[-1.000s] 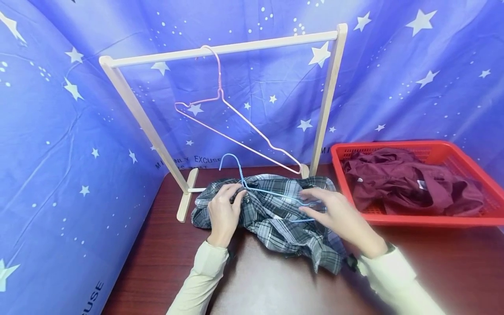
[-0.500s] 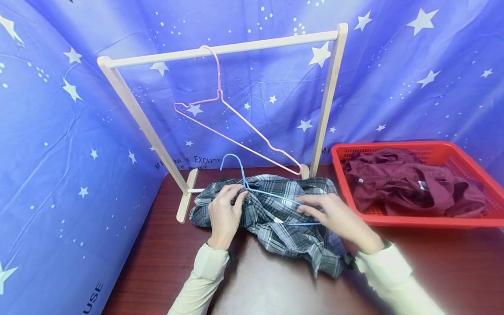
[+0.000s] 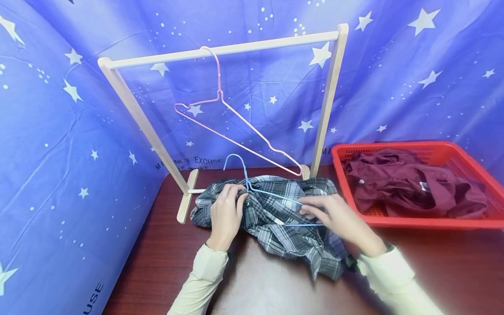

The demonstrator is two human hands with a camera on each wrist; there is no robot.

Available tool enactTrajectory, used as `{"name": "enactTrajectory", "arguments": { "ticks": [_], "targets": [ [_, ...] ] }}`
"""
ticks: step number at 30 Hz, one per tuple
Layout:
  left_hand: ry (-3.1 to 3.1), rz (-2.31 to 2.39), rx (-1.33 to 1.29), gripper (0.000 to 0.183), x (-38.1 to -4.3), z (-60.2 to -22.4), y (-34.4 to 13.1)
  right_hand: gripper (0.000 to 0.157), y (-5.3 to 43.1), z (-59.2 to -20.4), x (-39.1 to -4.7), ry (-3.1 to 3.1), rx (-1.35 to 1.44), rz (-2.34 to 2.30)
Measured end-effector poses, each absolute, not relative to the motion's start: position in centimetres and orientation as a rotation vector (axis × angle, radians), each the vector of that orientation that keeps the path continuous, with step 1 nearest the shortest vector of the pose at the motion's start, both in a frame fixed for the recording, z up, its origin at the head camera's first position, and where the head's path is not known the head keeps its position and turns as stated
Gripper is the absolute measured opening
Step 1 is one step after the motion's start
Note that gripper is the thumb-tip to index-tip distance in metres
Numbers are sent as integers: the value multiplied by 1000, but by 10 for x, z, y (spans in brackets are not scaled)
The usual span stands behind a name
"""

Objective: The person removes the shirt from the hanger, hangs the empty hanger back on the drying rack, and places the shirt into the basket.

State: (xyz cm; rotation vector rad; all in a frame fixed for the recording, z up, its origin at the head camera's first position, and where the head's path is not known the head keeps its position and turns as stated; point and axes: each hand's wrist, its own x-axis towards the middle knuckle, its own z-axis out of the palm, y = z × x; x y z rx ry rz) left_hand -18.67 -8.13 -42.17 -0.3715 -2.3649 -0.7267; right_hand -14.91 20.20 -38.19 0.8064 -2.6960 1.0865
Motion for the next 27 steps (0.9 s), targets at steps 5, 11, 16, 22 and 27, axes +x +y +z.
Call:
{"name": "enactTrajectory", "arguments": {
  "ticks": [5,11,16,22,27],
  "targets": [
    [-2381,-719,-362,13,-187,-424,-85,27,213,-378,-150,-2675,806,1191],
    [-2372,-703,-380,13,-187,-428,-90,28,225,-379,-149,-2700,747,1236],
    [-2363,-690,-380,13,-187,-430,-94,29,232,-381,-148,-2724,717,1275],
    [-2367,-695,-374,12,-186,-434,-98,28,240,-382,-146,-2719,680,1328],
    [-2359,-703,-379,11,-184,-435,-98,30,246,-382,-142,-2728,632,1456]
  ]
}}
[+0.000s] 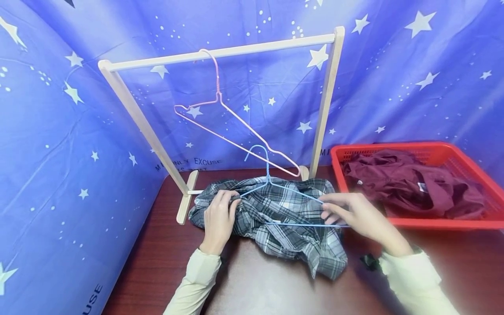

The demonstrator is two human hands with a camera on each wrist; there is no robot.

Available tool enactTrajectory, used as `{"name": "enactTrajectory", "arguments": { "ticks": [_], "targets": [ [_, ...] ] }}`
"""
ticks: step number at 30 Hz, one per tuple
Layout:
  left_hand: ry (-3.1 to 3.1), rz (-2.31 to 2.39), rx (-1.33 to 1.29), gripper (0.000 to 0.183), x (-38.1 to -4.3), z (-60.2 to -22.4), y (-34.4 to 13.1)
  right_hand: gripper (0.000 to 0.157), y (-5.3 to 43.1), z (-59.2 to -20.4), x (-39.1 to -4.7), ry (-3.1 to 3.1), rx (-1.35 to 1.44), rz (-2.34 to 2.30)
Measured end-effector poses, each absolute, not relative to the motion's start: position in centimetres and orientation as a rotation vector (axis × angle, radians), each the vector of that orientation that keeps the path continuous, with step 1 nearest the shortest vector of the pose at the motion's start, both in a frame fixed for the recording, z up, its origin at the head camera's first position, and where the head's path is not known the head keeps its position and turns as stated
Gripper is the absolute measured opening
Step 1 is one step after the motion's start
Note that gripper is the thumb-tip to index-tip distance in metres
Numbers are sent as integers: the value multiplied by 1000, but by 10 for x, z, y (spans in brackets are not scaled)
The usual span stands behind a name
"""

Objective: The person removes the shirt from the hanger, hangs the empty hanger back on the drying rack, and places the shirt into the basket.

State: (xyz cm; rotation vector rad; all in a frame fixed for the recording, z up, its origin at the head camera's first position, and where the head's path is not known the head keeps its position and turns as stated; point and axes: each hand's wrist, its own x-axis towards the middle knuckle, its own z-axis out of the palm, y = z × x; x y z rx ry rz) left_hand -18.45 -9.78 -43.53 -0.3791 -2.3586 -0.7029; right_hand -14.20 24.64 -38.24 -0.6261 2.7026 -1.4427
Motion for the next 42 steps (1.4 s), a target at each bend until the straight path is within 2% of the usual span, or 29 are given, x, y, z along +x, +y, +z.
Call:
{"name": "enactTrajectory", "arguments": {
  "ticks": [31,42],
  "targets": [
    [-2369,-734,-419,12,-181,-441,-117,28,270,-380,-132,2866,-777,-1410],
    [-2391,-773,-388,12,-181,-445,-124,28,285,-377,-126,2883,-725,-1378]
  ]
}}
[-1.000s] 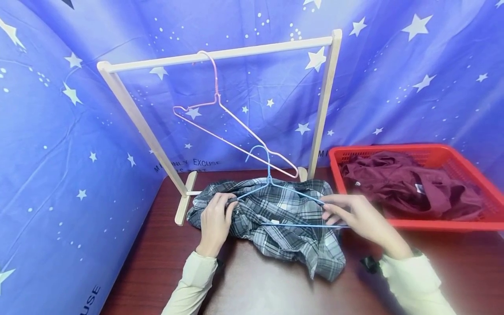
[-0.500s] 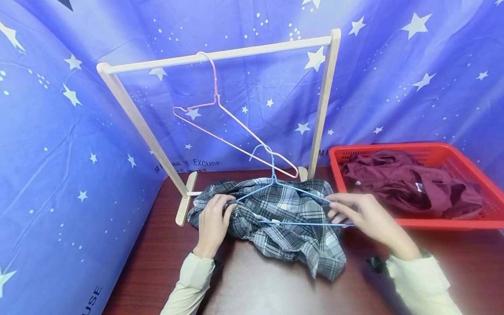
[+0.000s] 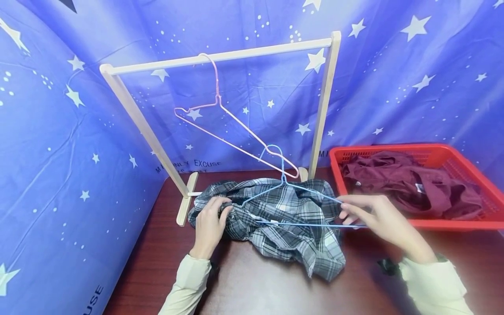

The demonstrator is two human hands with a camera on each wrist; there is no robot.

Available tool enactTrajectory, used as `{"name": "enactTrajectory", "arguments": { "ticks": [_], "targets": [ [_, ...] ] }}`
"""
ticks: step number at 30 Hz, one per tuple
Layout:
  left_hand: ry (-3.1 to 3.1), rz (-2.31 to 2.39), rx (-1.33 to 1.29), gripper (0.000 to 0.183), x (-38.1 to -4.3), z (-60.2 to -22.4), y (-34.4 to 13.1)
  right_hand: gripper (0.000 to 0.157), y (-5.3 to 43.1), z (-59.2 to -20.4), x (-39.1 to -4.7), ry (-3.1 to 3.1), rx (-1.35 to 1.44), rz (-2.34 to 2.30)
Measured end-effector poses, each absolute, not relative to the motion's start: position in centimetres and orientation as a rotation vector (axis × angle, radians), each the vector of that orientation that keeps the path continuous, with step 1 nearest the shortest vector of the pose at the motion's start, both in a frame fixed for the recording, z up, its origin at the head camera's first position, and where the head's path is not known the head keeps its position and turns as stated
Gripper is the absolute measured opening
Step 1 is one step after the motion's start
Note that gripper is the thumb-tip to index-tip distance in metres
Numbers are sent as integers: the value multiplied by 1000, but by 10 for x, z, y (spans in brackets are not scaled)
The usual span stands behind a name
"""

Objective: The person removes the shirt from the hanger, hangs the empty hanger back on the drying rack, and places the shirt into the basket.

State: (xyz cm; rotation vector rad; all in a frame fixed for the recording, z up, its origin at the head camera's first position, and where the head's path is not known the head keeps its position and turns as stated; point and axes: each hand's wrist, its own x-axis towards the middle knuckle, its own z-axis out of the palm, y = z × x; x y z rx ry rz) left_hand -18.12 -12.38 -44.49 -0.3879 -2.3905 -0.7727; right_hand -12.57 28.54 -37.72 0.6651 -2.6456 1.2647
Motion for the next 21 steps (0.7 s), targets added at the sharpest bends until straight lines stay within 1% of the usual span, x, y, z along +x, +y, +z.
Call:
{"name": "enactTrajectory", "arguments": {
  "ticks": [21],
  "targets": [
    [-2540,-808,-290,13,-185,-451,-128,31,308,-354,-116,-2607,710,1056]
  ]
}}
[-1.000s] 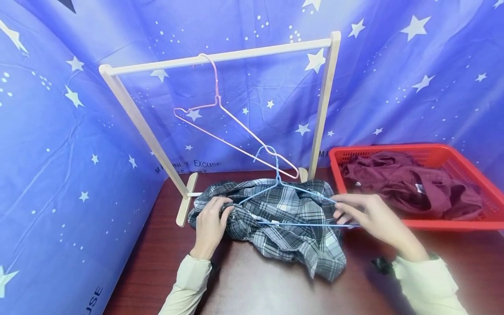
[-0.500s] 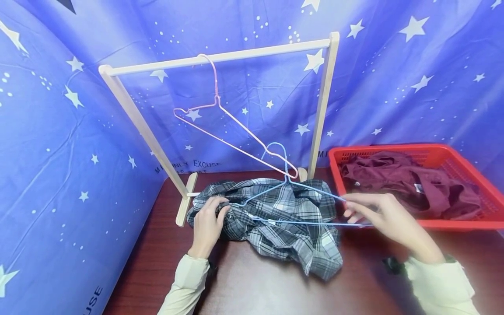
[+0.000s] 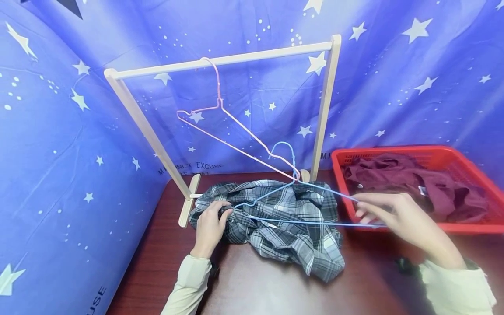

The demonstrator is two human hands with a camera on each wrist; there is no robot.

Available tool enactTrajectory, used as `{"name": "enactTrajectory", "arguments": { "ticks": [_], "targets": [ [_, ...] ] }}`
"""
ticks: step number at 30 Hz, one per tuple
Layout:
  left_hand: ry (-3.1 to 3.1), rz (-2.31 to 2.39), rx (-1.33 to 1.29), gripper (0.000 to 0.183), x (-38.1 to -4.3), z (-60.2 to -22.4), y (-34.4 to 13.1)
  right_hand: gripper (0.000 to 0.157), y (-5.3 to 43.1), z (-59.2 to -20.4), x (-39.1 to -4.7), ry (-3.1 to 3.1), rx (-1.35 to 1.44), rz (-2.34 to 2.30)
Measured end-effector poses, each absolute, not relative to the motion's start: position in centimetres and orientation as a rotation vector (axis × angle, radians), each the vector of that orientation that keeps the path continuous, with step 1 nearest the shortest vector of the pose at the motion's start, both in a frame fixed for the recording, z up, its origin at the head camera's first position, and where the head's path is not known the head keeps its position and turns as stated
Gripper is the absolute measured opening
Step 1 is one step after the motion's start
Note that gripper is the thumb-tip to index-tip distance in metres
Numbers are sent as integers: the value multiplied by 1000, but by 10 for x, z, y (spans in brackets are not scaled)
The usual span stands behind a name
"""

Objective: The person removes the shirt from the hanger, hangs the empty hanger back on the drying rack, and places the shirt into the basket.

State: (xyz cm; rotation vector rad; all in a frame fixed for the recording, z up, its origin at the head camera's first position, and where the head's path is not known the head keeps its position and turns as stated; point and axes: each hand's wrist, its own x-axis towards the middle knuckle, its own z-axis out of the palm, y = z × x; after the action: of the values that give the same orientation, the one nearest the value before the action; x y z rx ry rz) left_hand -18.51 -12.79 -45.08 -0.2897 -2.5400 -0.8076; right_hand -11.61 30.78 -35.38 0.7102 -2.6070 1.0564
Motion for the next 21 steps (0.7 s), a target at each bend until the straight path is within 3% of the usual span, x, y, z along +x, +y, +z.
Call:
{"name": "enactTrajectory", "arguments": {
  "ticks": [13,21],
  "targets": [
    [-2547,-829,-302,16,-185,-454,-133,31,316,-348,-113,-2632,649,1072],
    [-2544,-961,-314,36,-187,-444,-148,32,317,-348,-112,-2644,643,1089]
  ]
}}
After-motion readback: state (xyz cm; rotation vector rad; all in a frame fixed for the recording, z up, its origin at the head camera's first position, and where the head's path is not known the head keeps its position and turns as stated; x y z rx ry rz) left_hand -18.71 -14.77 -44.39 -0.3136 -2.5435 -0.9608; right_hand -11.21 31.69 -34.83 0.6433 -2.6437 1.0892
